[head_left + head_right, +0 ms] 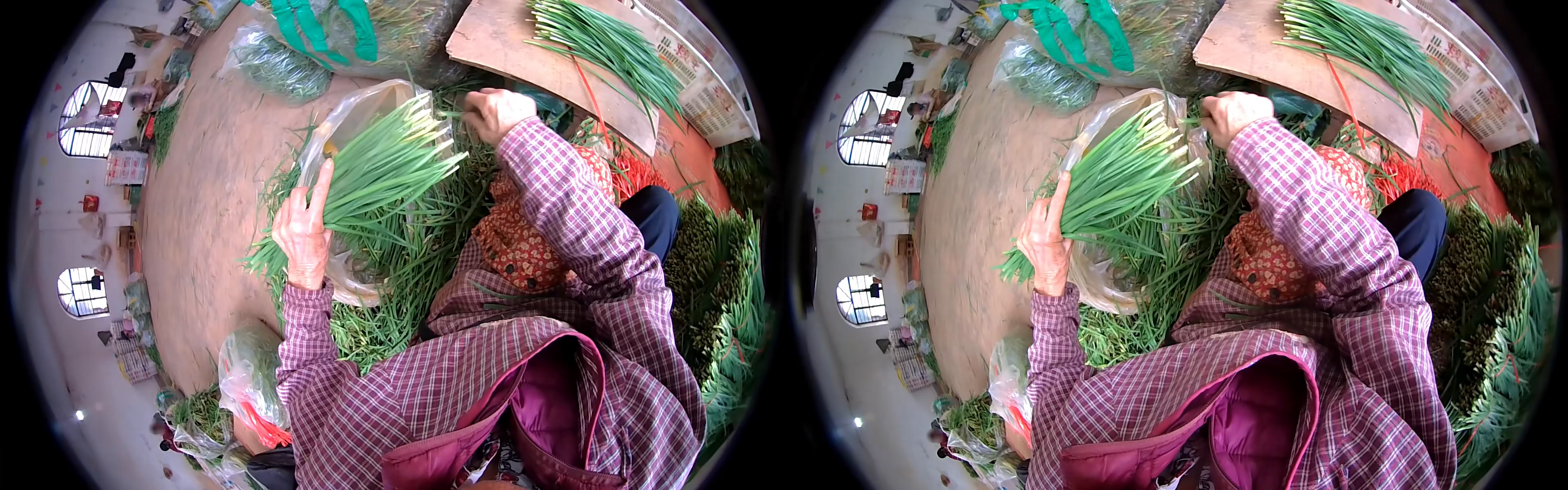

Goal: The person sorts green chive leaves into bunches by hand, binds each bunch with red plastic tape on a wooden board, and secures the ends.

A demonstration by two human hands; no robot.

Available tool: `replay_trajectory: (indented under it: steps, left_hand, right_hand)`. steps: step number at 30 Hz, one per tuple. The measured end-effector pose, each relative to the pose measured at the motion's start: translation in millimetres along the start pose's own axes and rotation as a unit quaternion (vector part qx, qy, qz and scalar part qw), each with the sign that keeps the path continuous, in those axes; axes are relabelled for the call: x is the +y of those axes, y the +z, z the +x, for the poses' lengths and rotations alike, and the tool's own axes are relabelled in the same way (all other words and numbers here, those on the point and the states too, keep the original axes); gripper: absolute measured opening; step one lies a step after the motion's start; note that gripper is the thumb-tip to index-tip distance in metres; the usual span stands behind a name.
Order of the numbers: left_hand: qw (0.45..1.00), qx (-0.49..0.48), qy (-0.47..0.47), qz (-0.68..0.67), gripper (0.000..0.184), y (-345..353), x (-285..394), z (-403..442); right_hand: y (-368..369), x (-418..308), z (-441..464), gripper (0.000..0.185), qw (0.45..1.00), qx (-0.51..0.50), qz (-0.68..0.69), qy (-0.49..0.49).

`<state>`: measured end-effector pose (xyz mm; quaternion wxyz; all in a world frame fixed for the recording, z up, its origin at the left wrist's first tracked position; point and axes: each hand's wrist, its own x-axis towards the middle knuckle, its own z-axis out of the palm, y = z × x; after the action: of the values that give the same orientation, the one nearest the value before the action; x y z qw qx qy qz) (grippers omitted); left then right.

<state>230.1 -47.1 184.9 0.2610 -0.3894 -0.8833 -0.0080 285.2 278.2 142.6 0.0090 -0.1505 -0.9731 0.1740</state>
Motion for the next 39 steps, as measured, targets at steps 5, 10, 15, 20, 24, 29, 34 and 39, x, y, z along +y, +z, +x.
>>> replay_trajectory:
  steps: [5, 10, 15, 20, 24, 29, 34, 39]
  left_hand:
    - [1.000, 0.004, -0.004, -0.003, 0.100, 2, -3, -3]
    - [0.999, -0.001, 0.017, -0.038, 0.100, 2, 5, 0]
    - [0.999, -0.016, -0.003, -0.041, 0.100, 2, 7, -7]
    - [0.998, -0.003, 0.015, -0.064, 0.102, 7, 7, -8]
    - [0.998, -0.016, 0.018, -0.061, 0.101, 4, 9, -7]
    - [0.998, -0.013, 0.004, -0.055, 0.100, 4, 5, -8]
    - [0.983, -0.042, -0.090, -0.156, 0.093, 1, -13, -14]
    - [0.724, -0.149, -0.365, -0.566, 0.057, 56, -59, -50]
  right_hand:
    - [2, 24, -7, 0.021, 0.971, 0.202, -0.096, -0.085]
    - [4, -26, -12, 0.016, 0.949, 0.193, 0.040, -0.247]
    - [19, -31, -14, 0.014, 0.937, 0.186, 0.065, -0.288]
    - [24, -25, -11, 0.012, 0.918, 0.181, 0.074, -0.346]
    - [21, -24, -12, 0.014, 0.921, 0.186, 0.037, -0.340]
    - [20, -7, -4, 0.013, 0.960, 0.115, -0.134, -0.219]
    - [-4, 29, 12, 0.018, 0.973, -0.037, -0.227, 0.008]
    - [10, 80, 11, 0.020, 0.949, -0.089, -0.296, 0.060]
